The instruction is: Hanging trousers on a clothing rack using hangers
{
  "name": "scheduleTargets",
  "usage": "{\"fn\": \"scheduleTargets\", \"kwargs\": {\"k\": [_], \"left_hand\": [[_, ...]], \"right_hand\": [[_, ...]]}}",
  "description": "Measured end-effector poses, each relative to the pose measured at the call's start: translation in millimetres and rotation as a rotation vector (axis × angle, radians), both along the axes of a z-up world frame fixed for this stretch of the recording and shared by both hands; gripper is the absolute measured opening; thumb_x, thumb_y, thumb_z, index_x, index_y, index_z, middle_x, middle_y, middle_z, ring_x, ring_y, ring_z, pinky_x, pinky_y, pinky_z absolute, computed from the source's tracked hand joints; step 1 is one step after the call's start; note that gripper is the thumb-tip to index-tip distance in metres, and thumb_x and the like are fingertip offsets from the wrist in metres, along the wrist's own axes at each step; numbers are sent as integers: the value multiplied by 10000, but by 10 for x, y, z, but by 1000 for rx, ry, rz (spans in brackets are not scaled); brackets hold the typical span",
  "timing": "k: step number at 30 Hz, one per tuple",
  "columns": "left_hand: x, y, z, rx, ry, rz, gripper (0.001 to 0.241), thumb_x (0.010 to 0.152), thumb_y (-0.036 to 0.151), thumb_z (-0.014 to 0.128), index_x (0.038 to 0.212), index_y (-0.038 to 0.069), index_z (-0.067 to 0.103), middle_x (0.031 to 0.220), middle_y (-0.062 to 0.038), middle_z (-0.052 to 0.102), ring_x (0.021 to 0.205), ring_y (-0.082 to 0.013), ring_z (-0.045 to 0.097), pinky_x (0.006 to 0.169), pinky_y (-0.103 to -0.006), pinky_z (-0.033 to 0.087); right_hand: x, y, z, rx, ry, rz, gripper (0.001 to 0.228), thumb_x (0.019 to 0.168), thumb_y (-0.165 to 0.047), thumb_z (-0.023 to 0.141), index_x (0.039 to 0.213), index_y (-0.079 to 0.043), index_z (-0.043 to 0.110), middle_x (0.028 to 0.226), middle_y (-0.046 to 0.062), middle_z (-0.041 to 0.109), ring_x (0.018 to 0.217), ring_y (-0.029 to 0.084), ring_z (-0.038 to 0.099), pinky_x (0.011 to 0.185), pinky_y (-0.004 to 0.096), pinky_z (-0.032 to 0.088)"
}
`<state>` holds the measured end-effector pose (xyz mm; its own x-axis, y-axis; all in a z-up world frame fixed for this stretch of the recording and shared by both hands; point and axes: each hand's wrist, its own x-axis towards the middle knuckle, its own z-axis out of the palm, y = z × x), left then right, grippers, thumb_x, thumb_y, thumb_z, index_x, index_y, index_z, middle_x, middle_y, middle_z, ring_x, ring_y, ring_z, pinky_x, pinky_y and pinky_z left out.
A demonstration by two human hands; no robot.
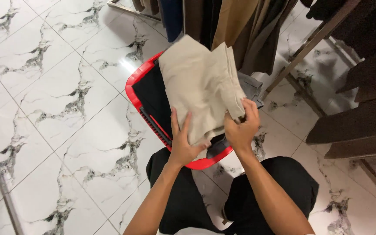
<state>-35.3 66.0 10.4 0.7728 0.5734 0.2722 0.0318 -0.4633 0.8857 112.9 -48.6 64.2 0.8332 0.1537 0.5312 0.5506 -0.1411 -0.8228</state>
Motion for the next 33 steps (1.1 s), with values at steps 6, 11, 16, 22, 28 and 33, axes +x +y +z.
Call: {"fn": "scheduleTargets", "kwargs": {"k": [6, 11, 16, 22, 28, 33], "left_hand": [[-8, 0, 5, -33, 6, 15, 1113, 670, 549, 911, 1557, 108, 403, 1706, -192, -83, 1514, -544, -61, 1165, -651, 234], [-41, -22, 128, -94, 65, 74, 1071, 665, 304, 916, 1562, 165, 349, 1701, -187, -80, 1520, -543, 8, 1136, -650, 342], [-7, -59, 388, -158, 157, 123, 1048, 719, 114, 825, 1602, 138, 260, 1700, -180, -118, 1529, -519, -13, 1107, -605, 418], [10, -33, 245, -172, 160, 141, 714, 804, 67, 641, 1498, 142, 492, 1716, -164, -24, 1546, -481, 23, 1148, -571, 380], [-18, -13, 537, -319, 74, 127, 1178, 743, -21, 686, 1645, 106, -61, 1683, -261, -59, 1544, -471, -40, 1162, -527, 339], [65, 101, -304, -355, 219, 256, 713, 927, 118, 533, 1555, -15, 224, 1596, -308, 222, 1469, -474, 229, 1204, -544, 308]], "right_hand": [[4, 73, -180, -131, -550, 165, 325, 698, 106, 670, 963, -41, 787, 899, 134, 667, 886, 349, 700, 1074, 524, 481], [-320, 240, -162, -54, -611, 359, 177, 899, 9, 665, 951, -94, 800, 938, 131, 716, 942, 326, 737, 1178, 556, 350], [-389, 317, -150, -184, -681, 304, 273, 869, -3, 656, 1050, -149, 800, 970, 76, 734, 975, 271, 720, 1187, 703, 166], [-76, 227, -432, -477, -469, -28, 735, 456, -48, 716, 1190, -63, 735, 914, 68, 609, 893, 279, 634, 930, 439, 441], [-422, 289, -102, -160, -359, 686, 189, 832, -129, 636, 939, 27, 648, 1299, 319, 600, 1293, 564, 522, 1049, 609, 424], [-817, 314, 37, -222, -208, 969, 628, 832, -455, 769, 1376, -167, 647, 1523, 204, 513, 1397, 473, 469, 1142, 574, 401]]}}
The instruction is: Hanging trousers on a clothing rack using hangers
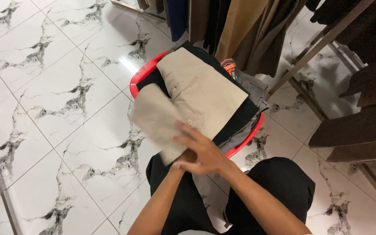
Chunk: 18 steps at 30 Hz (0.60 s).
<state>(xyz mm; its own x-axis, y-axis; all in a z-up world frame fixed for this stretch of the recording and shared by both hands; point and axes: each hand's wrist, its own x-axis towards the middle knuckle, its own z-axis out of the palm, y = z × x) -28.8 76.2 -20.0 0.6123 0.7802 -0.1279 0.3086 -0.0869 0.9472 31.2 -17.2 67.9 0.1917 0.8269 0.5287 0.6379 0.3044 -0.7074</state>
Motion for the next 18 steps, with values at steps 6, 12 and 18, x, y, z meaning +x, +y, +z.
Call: {"fn": "scheduleTargets", "kwargs": {"k": [6, 12, 18], "left_hand": [[-156, -43, 722, -275, -152, 311, 618, 1068, 316, 471, 1552, -36, 317, 1608, -226, 339, 1464, -347, 374, 1228, -468, 292], [-185, -13, 1197, -315, 13, 209, 619, 997, 310, 554, 1557, 96, 395, 1577, -69, 436, 1412, -221, 440, 1183, -430, 371], [-783, -31, 1039, -653, 198, 222, 669, 897, 541, 684, 1175, -66, 722, 1037, -235, 771, 880, -302, 763, 744, -396, 587]], "right_hand": [[623, -50, -169, -436, -201, -198, 861, 739, -482, 766, 1514, -219, 498, 1526, 180, 501, 1430, 467, 424, 1166, 597, 329], [119, 87, 420, -1029, -311, -240, 1076, 681, -404, 835, 1617, -286, 317, 1691, 273, 45, 1467, 656, 113, 1128, 788, 199], [15, 47, 117, -895, -301, -309, 580, 833, -277, 672, 1408, -347, 625, 1634, 335, 186, 1389, 694, 275, 1083, 700, 391]]}}
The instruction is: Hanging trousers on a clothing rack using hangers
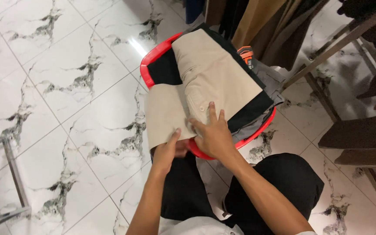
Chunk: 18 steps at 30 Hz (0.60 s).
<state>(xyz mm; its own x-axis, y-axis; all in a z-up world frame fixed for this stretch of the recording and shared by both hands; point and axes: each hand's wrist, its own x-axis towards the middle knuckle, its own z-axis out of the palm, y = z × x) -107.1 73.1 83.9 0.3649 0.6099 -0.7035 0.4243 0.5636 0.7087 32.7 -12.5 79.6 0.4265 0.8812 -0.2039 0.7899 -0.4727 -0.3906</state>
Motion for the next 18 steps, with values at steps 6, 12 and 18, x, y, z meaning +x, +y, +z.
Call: {"fn": "scheduleTargets", "kwargs": {"k": [6, 12, 18], "left_hand": [[-466, -82, -602, 401, 204, -65, 394, 945, 397, 696, 709, 90, 767, 613, -114, 686, 539, -213, 624, 425, -322, 412], [-79, -15, -364, 1321, -29, -389, 658, 733, 278, 854, 1338, 138, 636, 1497, -175, 460, 1439, -467, 369, 1158, -643, 259], [281, -61, -431, 962, 183, -678, 851, 812, 403, 767, 1532, 91, 437, 1655, -203, 234, 1556, -457, 42, 1145, -740, 189]], "right_hand": [[190, -112, -387, 198, -8, -62, 439, 878, -173, 571, 1234, -360, 745, 1503, 242, 519, 1207, 580, 579, 903, 626, 554], [549, -115, -386, 572, 338, -184, 488, 782, 29, 549, 1083, -250, 814, 1050, -11, 802, 1116, 269, 714, 945, 432, 557], [1200, -328, -667, 806, 1042, -716, 484, 762, -7, 547, 1187, -93, 762, 957, 150, 762, 790, 183, 733, 704, 345, 633]]}}
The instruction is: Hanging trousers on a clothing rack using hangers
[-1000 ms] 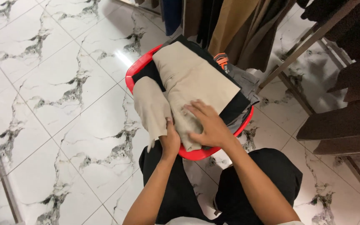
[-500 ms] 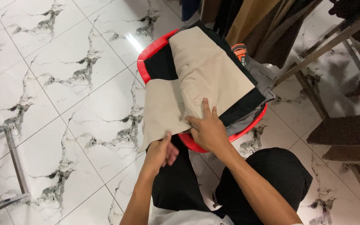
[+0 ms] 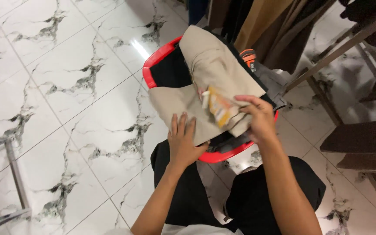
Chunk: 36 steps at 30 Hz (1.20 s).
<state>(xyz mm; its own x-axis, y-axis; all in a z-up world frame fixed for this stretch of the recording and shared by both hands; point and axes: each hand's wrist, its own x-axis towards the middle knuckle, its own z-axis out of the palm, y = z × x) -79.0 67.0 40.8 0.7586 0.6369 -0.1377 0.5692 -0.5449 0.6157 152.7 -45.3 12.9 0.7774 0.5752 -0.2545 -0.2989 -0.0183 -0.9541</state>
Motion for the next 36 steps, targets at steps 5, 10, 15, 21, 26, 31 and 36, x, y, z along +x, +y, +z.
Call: {"fn": "scheduleTargets", "kwargs": {"k": [5, 10, 15, 21, 26, 31, 36], "left_hand": [[129, -72, -148, 110, 21, 48, 697, 866, 205, 673, 1526, 138, 459, 1623, -187, 313, 1554, -439, 96, 1115, -767, 152], [169, -36, -283, 278, 38, 18, 707, 816, 118, 657, 1502, 168, 498, 1571, -208, 406, 1528, -463, 182, 1102, -808, -8], [150, 18, -355, 322, 5, -89, 642, 855, 163, 613, 1485, 115, 496, 1540, -209, 432, 1503, -447, 260, 1149, -757, 61], [93, -12, -294, 272, 25, -112, 622, 893, 164, 554, 1507, 110, 474, 1570, -188, 428, 1512, -409, 259, 1168, -720, 18], [114, 1, -357, 279, 7, -88, 607, 897, 266, 596, 1480, 121, 509, 1567, -160, 441, 1509, -378, 270, 1183, -697, 24], [257, 132, -37, 79, 112, -155, 950, 836, 636, 677, 1543, 66, 397, 1613, -217, 362, 1519, -371, 277, 1209, -679, -13], [740, 469, -227, -1475, -641, 287, 1193, 900, 703, 589, 1637, 86, -118, 1656, -263, -223, 1519, -531, -86, 1218, -666, 159]], "right_hand": [[-76, -151, 686, -62, -74, -36, 411, 748, 53, 552, 1106, -28, 735, 892, 152, 725, 782, 232, 709, 711, 388, 592], [-168, -152, 806, -388, -647, 96, 468, 703, 80, 640, 1145, -64, 694, 1103, 217, 729, 1162, 427, 657, 980, 527, 479], [-307, -100, 829, -631, -1200, 460, 560, 899, -59, 621, 1386, -334, 651, 1632, 107, 422, 1475, 393, 396, 1117, 696, 313], [-93, -192, 839, -518, -753, 483, 556, 815, -345, 553, 1345, -261, 698, 1558, 168, 479, 1342, 494, 499, 1088, 567, 414], [-157, -27, 425, -810, -854, 291, 472, 759, -391, 798, 1200, -528, 699, 1290, -41, 617, 1134, 296, 680, 937, 417, 538], [-137, 1, 661, -586, -655, 236, 387, 765, -203, 819, 1112, -372, 790, 1133, 37, 740, 1105, 366, 690, 969, 432, 525], [-166, -62, 642, -426, -476, 190, 328, 842, -180, 730, 1118, -341, 803, 1120, 34, 754, 1062, 255, 679, 953, 407, 513]]}}
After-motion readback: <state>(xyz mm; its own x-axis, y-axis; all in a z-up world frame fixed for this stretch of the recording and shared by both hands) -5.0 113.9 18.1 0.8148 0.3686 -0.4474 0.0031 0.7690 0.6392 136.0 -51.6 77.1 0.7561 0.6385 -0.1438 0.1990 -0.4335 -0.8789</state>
